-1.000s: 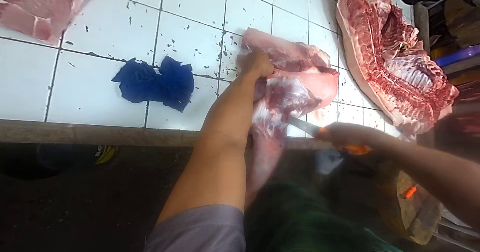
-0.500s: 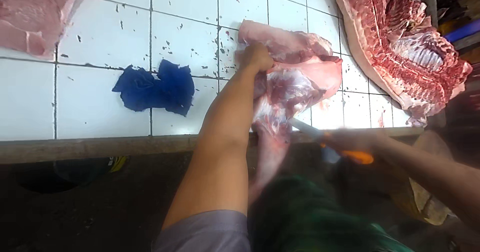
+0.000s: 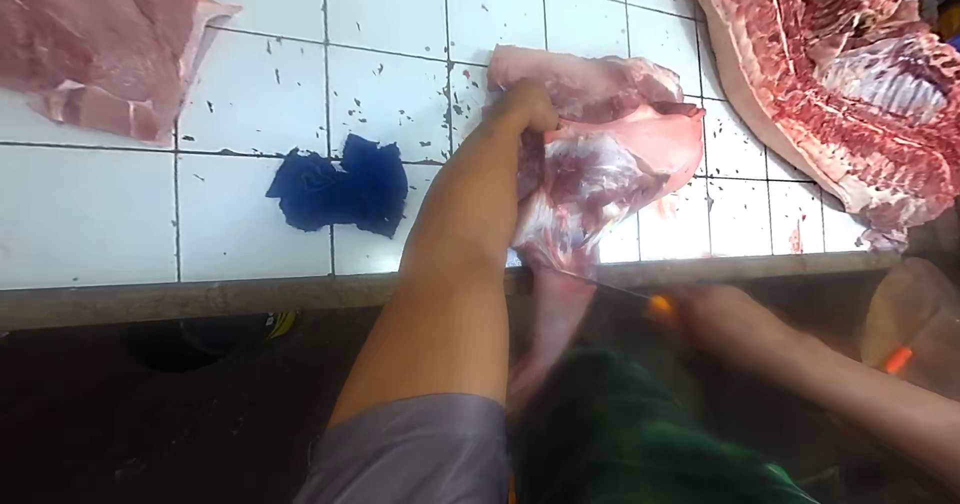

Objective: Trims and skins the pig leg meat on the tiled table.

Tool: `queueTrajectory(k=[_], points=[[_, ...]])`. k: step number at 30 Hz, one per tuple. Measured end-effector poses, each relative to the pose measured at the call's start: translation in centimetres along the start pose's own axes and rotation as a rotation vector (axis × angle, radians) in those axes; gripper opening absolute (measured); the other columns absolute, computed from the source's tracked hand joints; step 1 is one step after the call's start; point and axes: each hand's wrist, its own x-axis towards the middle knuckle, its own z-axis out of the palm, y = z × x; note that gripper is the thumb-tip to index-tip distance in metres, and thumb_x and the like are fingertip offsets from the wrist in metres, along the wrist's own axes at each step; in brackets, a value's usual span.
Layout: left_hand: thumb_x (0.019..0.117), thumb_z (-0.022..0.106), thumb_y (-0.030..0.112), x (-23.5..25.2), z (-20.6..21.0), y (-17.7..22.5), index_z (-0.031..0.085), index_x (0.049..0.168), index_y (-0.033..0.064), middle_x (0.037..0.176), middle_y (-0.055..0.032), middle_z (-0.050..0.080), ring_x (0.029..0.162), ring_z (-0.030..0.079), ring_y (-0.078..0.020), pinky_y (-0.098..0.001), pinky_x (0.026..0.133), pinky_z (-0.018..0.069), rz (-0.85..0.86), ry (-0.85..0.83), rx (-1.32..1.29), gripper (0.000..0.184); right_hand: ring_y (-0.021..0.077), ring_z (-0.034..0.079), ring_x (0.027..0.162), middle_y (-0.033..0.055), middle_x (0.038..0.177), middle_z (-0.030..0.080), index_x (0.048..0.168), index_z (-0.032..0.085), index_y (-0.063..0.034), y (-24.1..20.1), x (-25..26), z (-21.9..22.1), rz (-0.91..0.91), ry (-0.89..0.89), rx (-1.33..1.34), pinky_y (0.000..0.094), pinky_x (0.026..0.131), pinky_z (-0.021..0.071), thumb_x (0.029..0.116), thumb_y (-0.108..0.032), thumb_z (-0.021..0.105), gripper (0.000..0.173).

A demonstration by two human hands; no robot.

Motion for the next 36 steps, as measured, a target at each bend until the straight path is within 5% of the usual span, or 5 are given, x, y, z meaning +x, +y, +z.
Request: queueTrajectory(k=[7, 14, 21, 28, 36], points=[[0.0930, 0.065, 0.032, 1.3, -1.2, 0.3, 0.069, 0.089, 0.0020, 0.094, -0.0181, 0.070, 0.085, 0.069, -0.0332, -0.0584, 0.073, 0.0552, 0.031, -0.075, 0.115, 0.031, 0.0381, 0.072, 0.084, 0.0155, 0.100, 0.071, 0.125, 0.063, -0.0126, -3.7, 14.3, 1.3, -0.309, 0.310, -0.166, 0.0562, 0.066, 0.0592, 0.1045, -0.029, 0.057, 0.027], [0.0932, 0.064, 0.033, 3.1, -0.9, -2.3, 0.069, 0.087, 0.0030, 0.083, -0.0138, 0.068, 0.071, 0.065, -0.0272, -0.0534, 0.068, 0.0536, 0.040, -0.004, -0.053, 0.031, 0.0378, 0.072, 0.081, 0.0155, 0.094, 0.068, 0.120, 0.061, -0.0118, 6.5, 8.1, -1.5, 0.066, -0.018, -0.282, 0.0557, 0.068, 0.0584, 0.1073, -0.041, 0.052, 0.033], [0.0903, 0.066, 0.029, 3.0, 0.2, -1.9, 0.069, 0.087, 0.0007, 0.088, -0.0183, 0.069, 0.080, 0.067, -0.0334, -0.0583, 0.072, 0.0528, 0.021, 0.089, -0.128, 0.029, 0.0386, 0.070, 0.075, 0.0157, 0.083, 0.068, 0.101, 0.066, -0.0053, 12.2, -0.8, 0.0, 0.122, 0.334, -0.120, 0.0589, 0.061, 0.0539, 0.1033, -0.054, 0.052, 0.050], [0.0918, 0.069, 0.026, -9.3, -0.4, 12.6, 0.071, 0.100, -0.0048, 0.115, -0.0280, 0.068, 0.116, 0.063, -0.0473, -0.0703, 0.093, 0.0479, -0.101, 0.380, 0.202, 0.032, 0.0421, 0.067, 0.087, 0.0238, 0.092, 0.068, 0.117, 0.067, -0.0017, 19.7, -7.4, 12.4, 0.588, 0.435, 0.622, 0.0661, 0.078, 0.0504, 0.1023, -0.054, 0.057, 0.055], [0.1010, 0.054, 0.016, -20.8, 24.9, 26.9, 0.074, 0.107, 0.0040, 0.109, -0.0184, 0.072, 0.102, 0.070, -0.0392, -0.0592, 0.083, 0.0569, -0.116, 0.394, 0.232, 0.024, 0.0400, 0.068, 0.092, 0.0225, 0.099, 0.069, 0.127, 0.060, -0.0027, 30.3, -9.0, 19.2, 0.489, 0.447, 0.877, 0.0623, 0.082, 0.0531, 0.1047, -0.047, 0.055, 0.050]])
